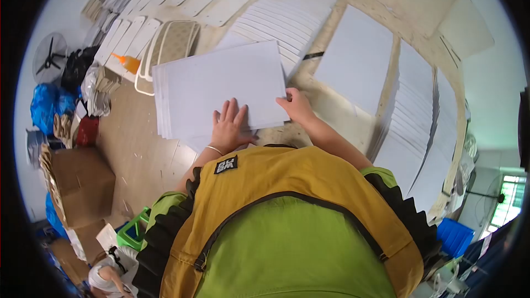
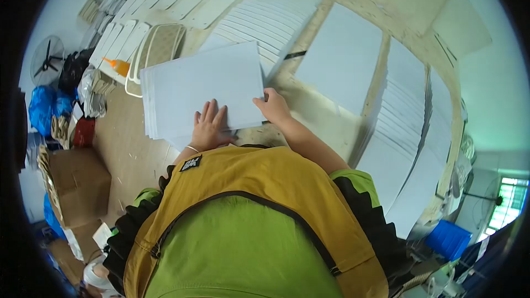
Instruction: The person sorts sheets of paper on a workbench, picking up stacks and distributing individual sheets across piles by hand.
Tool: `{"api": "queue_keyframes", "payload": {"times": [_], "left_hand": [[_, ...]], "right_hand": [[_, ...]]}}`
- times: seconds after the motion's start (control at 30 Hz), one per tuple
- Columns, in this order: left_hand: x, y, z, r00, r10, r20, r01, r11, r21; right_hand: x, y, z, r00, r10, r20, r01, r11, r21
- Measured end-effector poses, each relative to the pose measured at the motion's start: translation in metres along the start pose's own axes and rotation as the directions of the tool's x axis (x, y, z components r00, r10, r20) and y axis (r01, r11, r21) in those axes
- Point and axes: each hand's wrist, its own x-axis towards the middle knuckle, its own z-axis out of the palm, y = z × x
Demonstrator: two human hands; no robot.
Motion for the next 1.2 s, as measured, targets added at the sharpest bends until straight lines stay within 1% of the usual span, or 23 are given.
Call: {"api": "queue_keyframes", "payload": {"times": [0.13, 0.17, 0.2, 0.23, 0.27, 0.3, 0.37, 0.4, 0.43, 0.47, 0.5, 0.57, 0.6, 0.67, 0.7, 0.77, 0.8, 0.9, 1.03, 1.1, 1.13, 1.17, 1.2], "left_hand": [[0.005, -0.013, 0.001, 0.996, -0.079, -0.047, 0.064, 0.964, -0.257], [0.005, -0.021, 0.005, 0.993, -0.103, -0.051, 0.085, 0.959, -0.271], [0.005, -0.028, 0.010, 0.989, -0.088, -0.121, 0.044, 0.945, -0.325], [0.008, -0.036, 0.014, 0.979, -0.073, -0.192, -0.004, 0.928, -0.373], [0.010, -0.044, 0.018, 0.963, -0.056, -0.263, -0.060, 0.909, -0.412], [0.010, -0.053, 0.015, 0.962, -0.061, -0.265, -0.057, 0.907, -0.417], [0.006, -0.079, -0.001, 0.884, -0.204, -0.421, -0.054, 0.850, -0.524], [0.003, -0.098, -0.010, 0.861, -0.292, -0.416, 0.086, 0.891, -0.445], [-0.006, -0.119, -0.028, 0.832, -0.380, -0.404, 0.146, 0.853, -0.501], [-0.016, -0.158, -0.021, 0.739, -0.524, -0.423, 0.260, 0.801, -0.539], [-0.031, -0.192, -0.037, 0.636, -0.537, -0.554, 0.287, 0.832, -0.475], [-0.059, -0.191, -0.125, 0.386, -0.619, -0.684, 0.414, 0.779, -0.471], [-0.063, -0.187, -0.161, 0.248, -0.416, -0.875, 0.295, 0.893, -0.341], [-0.086, -0.183, -0.202, 0.048, -0.337, -0.940, 0.563, 0.786, -0.253], [-0.089, -0.180, -0.221, 0.062, -0.323, -0.944, 0.575, 0.785, -0.230], [-0.089, -0.175, -0.246, -0.070, -0.034, -0.997, 0.481, 0.874, -0.064], [-0.100, -0.174, -0.258, -0.066, -0.021, -0.998, 0.497, 0.866, -0.051], [-0.125, -0.186, -0.287, -0.217, 0.030, -0.976, 0.766, 0.625, -0.151], [-0.115, -0.170, -0.310, -0.092, -0.024, -0.995, 0.860, 0.503, -0.092], [-0.102, -0.155, -0.311, -0.026, -0.091, -0.996, 0.909, 0.413, -0.061], [-0.076, -0.118, -0.299, 0.258, 0.042, -0.965, 0.717, 0.662, 0.220], [-0.052, -0.088, -0.285, 0.466, 0.248, -0.849, 0.389, 0.805, 0.448], [-0.049, -0.106, -0.251, 0.589, 0.234, -0.774, 0.195, 0.888, 0.417]], "right_hand": [[0.014, -0.042, 0.006, 0.979, 0.002, 0.201, 0.033, 0.985, -0.169], [0.013, -0.060, 0.005, 0.959, 0.008, 0.284, -0.057, 0.984, 0.166], [0.010, -0.080, 0.003, 0.933, -0.007, 0.360, -0.176, 0.864, 0.473], [0.012, -0.090, 0.004, 0.906, -0.042, 0.421, -0.301, 0.635, 0.711], [0.017, -0.091, 0.012, 0.903, -0.040, 0.427, -0.304, 0.642, 0.703], [0.023, -0.089, 0.024, 0.914, -0.121, 0.388, -0.156, 0.777, 0.610], [0.036, -0.077, 0.053, 0.893, -0.292, 0.342, 0.164, 0.920, 0.357], [0.041, -0.069, 0.065, 0.865, -0.374, 0.336, 0.319, 0.925, 0.208], [0.045, -0.063, 0.072, 0.826, -0.450, 0.340, 0.461, 0.886, 0.053], [0.048, -0.059, 0.071, 0.778, -0.518, 0.356, 0.584, 0.805, -0.103], [0.045, -0.055, 0.068, 0.782, -0.517, 0.347, 0.581, 0.807, -0.106], [0.024, -0.048, 0.063, 0.720, -0.510, 0.470, 0.694, 0.541, -0.475], [0.024, -0.049, 0.062, 0.689, -0.490, 0.534, 0.716, 0.345, -0.607], [0.026, -0.054, 0.062, 0.697, -0.452, 0.557, 0.715, 0.369, -0.594], [0.025, -0.056, 0.061, 0.709, -0.403, 0.579, 0.705, 0.384, -0.596], [0.031, -0.051, 0.063, 0.706, -0.354, 0.613, 0.707, 0.400, -0.584], [0.031, -0.049, 0.063, 0.707, -0.360, 0.609, 0.706, 0.411, -0.577], [0.033, -0.043, 0.065, 0.714, -0.375, 0.592, 0.699, 0.443, -0.562], [0.041, -0.037, 0.064, 0.712, -0.376, 0.593, 0.700, 0.452, -0.553], [0.055, -0.032, 0.061, 0.682, -0.432, 0.590, 0.716, 0.560, -0.418], [0.059, -0.030, 0.057, 0.669, -0.457, 0.586, 0.717, 0.606, -0.345], [0.064, -0.029, 0.050, 0.671, -0.457, 0.584, 0.716, 0.606, -0.348], [0.070, -0.028, 0.041, 0.725, -0.431, 0.536, 0.485, 0.873, 0.046]]}}
